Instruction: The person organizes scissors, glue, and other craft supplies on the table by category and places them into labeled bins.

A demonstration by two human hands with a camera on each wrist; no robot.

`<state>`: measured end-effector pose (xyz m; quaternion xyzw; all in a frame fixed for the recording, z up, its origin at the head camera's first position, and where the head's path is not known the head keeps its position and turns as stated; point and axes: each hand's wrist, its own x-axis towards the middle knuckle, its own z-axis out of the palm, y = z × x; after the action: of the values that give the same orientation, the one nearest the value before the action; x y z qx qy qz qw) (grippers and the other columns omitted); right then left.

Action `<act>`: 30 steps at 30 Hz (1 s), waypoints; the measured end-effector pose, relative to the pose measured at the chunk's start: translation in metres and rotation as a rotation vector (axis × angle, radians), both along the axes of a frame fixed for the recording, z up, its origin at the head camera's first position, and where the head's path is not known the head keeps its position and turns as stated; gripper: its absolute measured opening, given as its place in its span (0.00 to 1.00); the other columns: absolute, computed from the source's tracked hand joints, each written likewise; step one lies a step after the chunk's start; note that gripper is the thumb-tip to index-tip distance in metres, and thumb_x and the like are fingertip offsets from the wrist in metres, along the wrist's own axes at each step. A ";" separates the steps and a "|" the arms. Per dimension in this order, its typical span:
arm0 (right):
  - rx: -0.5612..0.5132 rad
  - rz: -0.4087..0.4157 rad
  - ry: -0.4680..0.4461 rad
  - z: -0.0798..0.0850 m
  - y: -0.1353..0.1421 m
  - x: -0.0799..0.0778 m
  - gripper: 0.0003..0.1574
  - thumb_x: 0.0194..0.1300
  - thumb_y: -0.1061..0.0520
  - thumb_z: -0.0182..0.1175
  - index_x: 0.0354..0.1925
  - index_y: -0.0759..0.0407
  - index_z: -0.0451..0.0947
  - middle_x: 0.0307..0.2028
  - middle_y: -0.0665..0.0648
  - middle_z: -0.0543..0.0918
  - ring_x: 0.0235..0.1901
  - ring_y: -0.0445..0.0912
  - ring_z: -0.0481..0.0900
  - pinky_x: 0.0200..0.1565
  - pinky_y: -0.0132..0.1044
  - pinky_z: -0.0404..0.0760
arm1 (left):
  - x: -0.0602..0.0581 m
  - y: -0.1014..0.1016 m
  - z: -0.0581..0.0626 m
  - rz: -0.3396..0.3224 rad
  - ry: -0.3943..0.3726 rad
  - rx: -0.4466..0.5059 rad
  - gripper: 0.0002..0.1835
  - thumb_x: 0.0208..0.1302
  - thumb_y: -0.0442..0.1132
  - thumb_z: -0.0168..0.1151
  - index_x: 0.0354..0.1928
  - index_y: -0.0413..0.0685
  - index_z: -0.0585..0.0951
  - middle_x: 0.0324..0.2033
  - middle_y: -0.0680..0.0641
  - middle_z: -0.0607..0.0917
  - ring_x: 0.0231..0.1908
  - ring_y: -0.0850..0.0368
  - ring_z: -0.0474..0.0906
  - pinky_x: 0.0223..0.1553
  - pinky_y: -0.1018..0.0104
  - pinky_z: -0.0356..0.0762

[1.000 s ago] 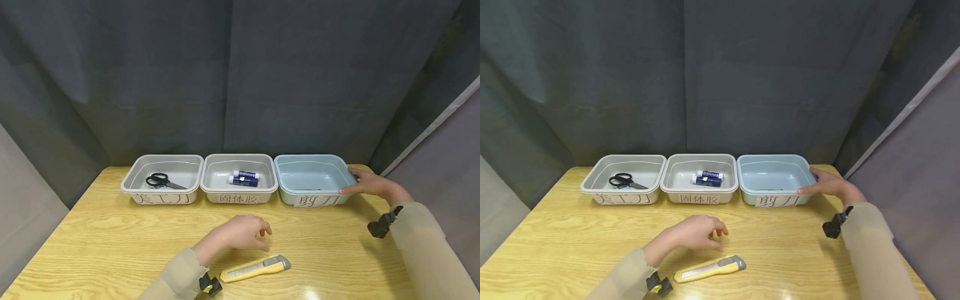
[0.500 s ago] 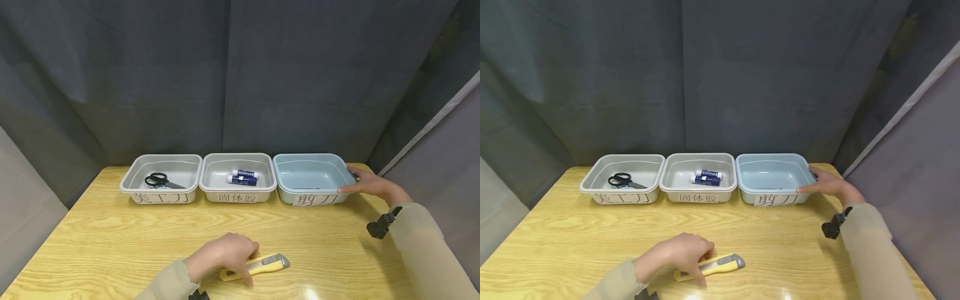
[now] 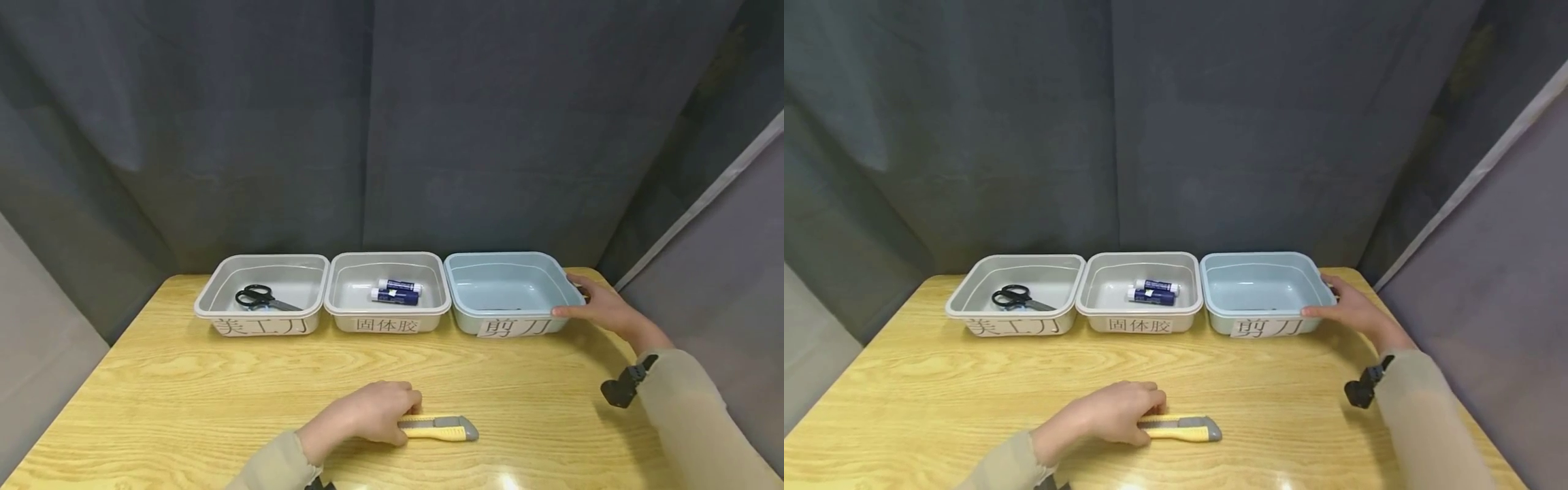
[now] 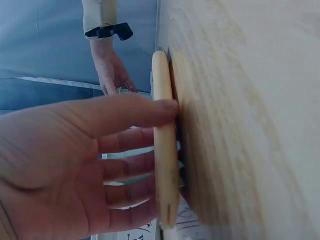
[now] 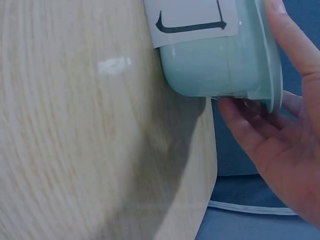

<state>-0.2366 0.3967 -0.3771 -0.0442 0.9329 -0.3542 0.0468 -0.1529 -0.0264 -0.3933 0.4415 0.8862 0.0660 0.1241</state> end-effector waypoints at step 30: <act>-0.039 0.008 -0.077 -0.001 -0.001 0.002 0.61 0.57 0.44 0.61 0.70 0.63 0.33 0.65 0.74 0.52 0.60 0.64 0.56 0.56 0.65 0.58 | -0.020 0.039 0.024 0.210 0.125 0.414 0.19 0.47 0.40 0.67 0.45 0.49 0.80 0.37 0.54 0.79 0.35 0.63 0.74 0.37 0.73 0.73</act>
<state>-0.2350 0.3953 -0.3776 -0.0352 0.9232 -0.3736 0.0830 -0.1732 0.0126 -0.3698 0.3661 0.9008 0.2314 -0.0315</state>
